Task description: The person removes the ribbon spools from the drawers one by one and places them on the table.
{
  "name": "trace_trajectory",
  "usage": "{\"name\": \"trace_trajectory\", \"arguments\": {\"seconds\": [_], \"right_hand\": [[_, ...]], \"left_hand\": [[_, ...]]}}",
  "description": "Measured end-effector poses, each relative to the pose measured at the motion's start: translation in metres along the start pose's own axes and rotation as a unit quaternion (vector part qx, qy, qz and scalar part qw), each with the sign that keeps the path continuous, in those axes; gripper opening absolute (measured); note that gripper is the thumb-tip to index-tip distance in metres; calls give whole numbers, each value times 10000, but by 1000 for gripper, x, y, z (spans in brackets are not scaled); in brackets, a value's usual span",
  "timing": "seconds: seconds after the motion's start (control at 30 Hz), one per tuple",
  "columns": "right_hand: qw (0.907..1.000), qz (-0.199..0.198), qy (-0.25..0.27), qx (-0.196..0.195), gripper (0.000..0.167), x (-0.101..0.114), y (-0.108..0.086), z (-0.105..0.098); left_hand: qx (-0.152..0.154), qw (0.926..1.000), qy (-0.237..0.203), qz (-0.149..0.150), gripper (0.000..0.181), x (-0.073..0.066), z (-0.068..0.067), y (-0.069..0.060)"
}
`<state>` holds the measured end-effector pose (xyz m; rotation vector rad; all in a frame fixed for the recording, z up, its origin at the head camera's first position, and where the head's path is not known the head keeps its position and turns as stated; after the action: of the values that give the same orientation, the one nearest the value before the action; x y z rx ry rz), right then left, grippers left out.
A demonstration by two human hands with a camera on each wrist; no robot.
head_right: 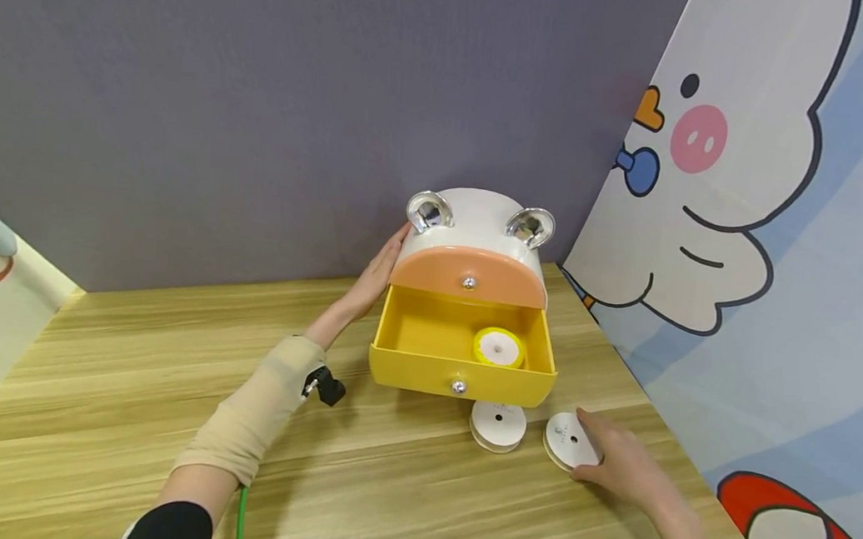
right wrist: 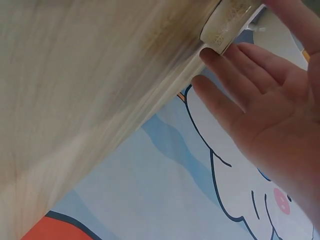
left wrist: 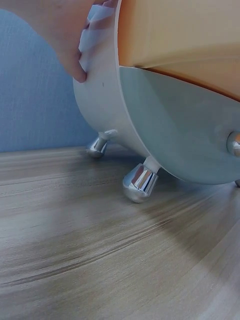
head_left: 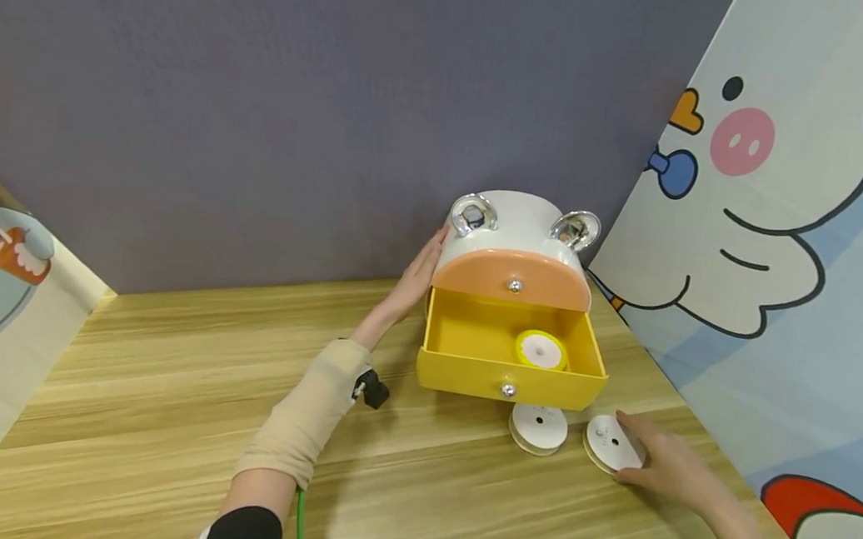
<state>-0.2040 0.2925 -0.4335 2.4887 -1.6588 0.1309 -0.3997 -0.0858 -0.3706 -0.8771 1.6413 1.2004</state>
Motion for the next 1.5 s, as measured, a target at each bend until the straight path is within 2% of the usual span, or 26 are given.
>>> {"name": "trace_trajectory", "arguments": {"seconds": [0.2,0.33,0.47,0.63,0.7,0.77,0.87,0.93,1.03,1.13,1.3,1.5], "right_hand": [[10000,-29,19,21,89,2,-2,-2],[9999,-73,102,-98,90,5,-1,-16],[9966,-207,237,-757,81,14,5,-54],[9767,-795,44,-1990,69,44,23,-117],[9721,-964,-127,-2136,67,60,33,-138],[9725,-1222,-228,-1971,65,76,46,-152],[9814,-1457,-234,-1229,60,95,67,-159],[9843,-1595,-197,-732,59,103,80,-157],[9884,-1511,-150,-49,60,106,95,-150],[9877,-1513,-80,394,60,106,106,-142],[9806,-1827,142,692,60,109,118,-129],[9704,-2261,-35,847,54,114,129,-116]], "left_hand": [[15,10000,-58,-10,53,2,2,0],[38,9999,-91,24,53,3,2,0],[32,10000,-50,34,53,2,1,1],[-38,10000,4,29,52,0,-4,0],[-59,10000,10,34,52,0,-5,1],[-81,10000,13,52,52,0,-5,1],[-77,9999,-15,92,52,0,-4,1],[-60,9999,-18,103,52,2,-2,2],[3,9999,0,110,52,4,1,2],[-14,10000,27,83,53,5,2,2],[-56,9999,23,81,53,5,2,1],[-47,10000,-16,60,53,5,0,1]]}}
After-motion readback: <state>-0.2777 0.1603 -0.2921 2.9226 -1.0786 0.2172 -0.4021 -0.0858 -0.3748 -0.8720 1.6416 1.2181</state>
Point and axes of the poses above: each hand's wrist, its own y-axis towards the middle knuckle, its own z-axis out of the palm, x = y × z, the point moved 4 cm from there along y, towards the middle knuckle, and after that the axes turned 8 degrees about -y, right-handed, at the moved point
